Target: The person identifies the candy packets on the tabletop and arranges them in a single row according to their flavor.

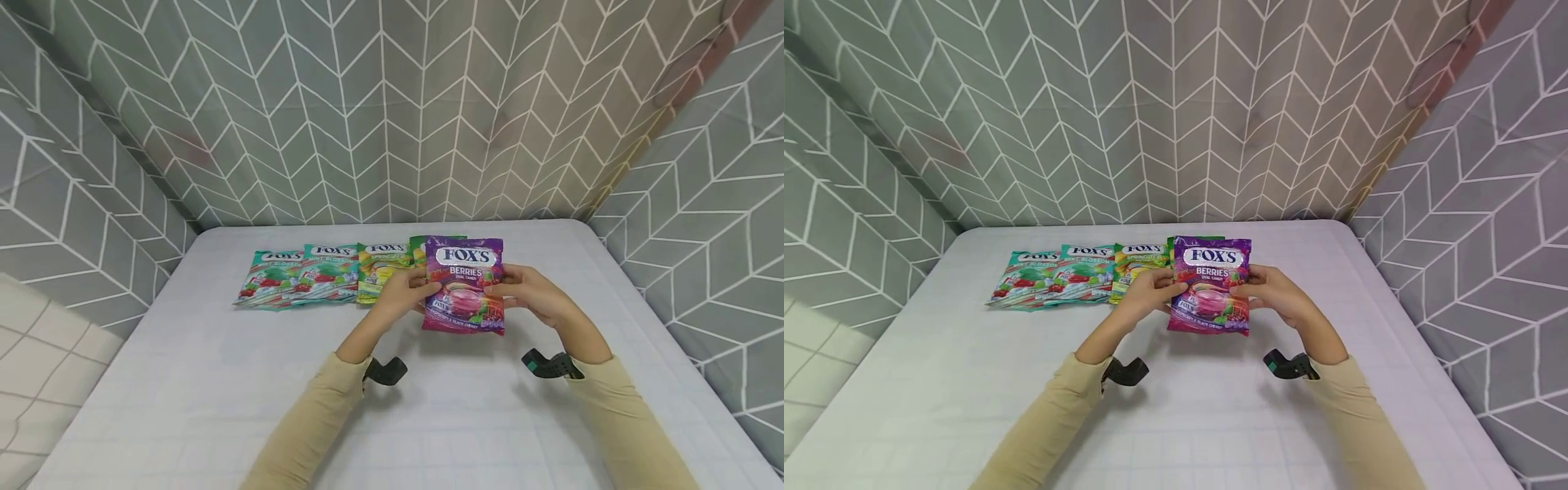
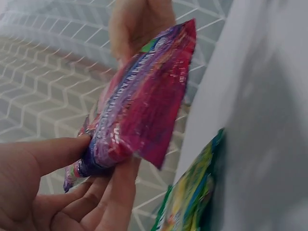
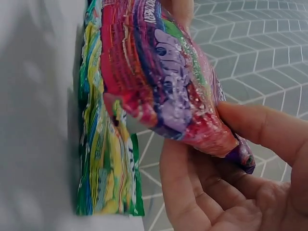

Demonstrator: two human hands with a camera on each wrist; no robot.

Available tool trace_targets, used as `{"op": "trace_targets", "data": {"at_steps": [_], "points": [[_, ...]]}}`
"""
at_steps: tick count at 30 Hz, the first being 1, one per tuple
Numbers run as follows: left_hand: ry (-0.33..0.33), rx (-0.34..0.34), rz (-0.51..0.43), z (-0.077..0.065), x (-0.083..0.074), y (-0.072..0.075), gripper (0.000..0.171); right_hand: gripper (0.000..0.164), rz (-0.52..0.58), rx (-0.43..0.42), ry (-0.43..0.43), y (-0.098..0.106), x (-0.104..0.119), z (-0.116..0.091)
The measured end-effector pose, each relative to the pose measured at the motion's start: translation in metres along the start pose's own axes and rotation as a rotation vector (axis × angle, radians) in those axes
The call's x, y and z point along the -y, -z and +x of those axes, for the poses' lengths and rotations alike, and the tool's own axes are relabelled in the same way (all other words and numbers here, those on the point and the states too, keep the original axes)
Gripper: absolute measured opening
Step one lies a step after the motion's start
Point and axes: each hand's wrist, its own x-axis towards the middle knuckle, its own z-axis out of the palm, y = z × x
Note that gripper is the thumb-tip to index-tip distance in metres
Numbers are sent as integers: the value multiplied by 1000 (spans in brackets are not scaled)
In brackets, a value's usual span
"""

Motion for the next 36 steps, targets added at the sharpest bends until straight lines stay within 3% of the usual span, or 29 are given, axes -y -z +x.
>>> {"op": "trace_targets", "data": {"at_steps": [7,13,17,23,31,36], "points": [[-6,-25,55,-7,-3,20,47,66,-38,10,12,-16,10,13],[-7,-23,81,-10,-5,29,32,60,-50,-41,37,-24,13,14],[5,-12,108,-11,-4,32,23,57,-62,-50,48,-29,12,13],[-13,-16,160,-13,-7,36,24,52,-91,-59,67,-33,12,15],[8,-15,156,-15,-9,36,19,47,-134,-88,81,-37,13,15],[-33,-6,153,-14,-8,38,19,44,-138,-115,104,-39,13,15]]}}
